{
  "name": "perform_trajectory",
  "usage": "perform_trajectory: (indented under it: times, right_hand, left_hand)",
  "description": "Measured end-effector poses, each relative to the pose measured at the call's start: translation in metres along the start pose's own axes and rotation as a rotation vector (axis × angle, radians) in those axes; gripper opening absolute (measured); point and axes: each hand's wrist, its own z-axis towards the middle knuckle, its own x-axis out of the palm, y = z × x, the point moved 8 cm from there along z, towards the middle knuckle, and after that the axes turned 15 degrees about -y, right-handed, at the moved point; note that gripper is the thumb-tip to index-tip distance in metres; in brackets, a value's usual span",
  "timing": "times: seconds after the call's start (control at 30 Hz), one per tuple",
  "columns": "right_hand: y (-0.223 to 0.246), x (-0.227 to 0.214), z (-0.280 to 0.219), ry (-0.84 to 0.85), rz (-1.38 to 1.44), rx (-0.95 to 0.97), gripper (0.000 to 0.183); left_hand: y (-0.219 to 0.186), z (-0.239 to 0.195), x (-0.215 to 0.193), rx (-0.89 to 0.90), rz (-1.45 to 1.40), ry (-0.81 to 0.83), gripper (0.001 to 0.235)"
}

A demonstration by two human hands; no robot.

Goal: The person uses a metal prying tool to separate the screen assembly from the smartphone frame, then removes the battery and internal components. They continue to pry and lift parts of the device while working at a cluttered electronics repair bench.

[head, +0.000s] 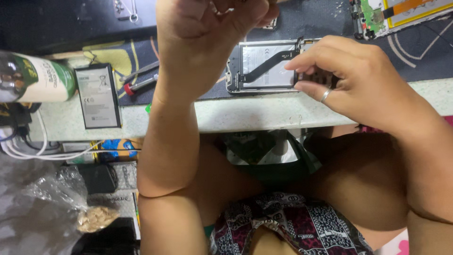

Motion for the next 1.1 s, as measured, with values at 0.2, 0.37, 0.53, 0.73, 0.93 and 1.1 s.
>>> perform_trajectory:
  times: [0.2, 0.37, 0.53, 0.73, 0.93, 1.1]
  right_hand:
    - [0.0, 0.0, 0.001, -0.023, -0.023, -0.037, 0.028]
    - [-0.002, -0.004, 0.001, -0.053, -0.055, -0.068, 0.023]
    - [0.005, -0.004, 0.001, -0.09, -0.081, -0.098, 0.029]
    - [0.008, -0.001, 0.001, -0.116, -0.128, -0.12, 0.029]
    - [0.01, -0.002, 0.002, -0.118, -0.15, -0.139, 0.031]
    - [0.012, 0.0, 0.004, -0.117, -0.159, -0.163, 0.031]
  left_hand:
    - [-0.033, -0.033, 0.005, 0.094, 0.232, -0.118, 0.019]
    - [-0.035, -0.066, 0.008, 0.06, 0.494, -0.13, 0.015]
    - [-0.022, -0.072, 0.006, 0.076, 0.599, -0.07, 0.016]
    - [-0.017, -0.08, 0.008, 0.05, 0.585, -0.026, 0.017]
    - [-0.018, -0.08, 0.007, 0.08, 0.647, 0.0, 0.019]
    - [-0.018, -0.079, 0.006, 0.06, 0.643, 0.008, 0.02]
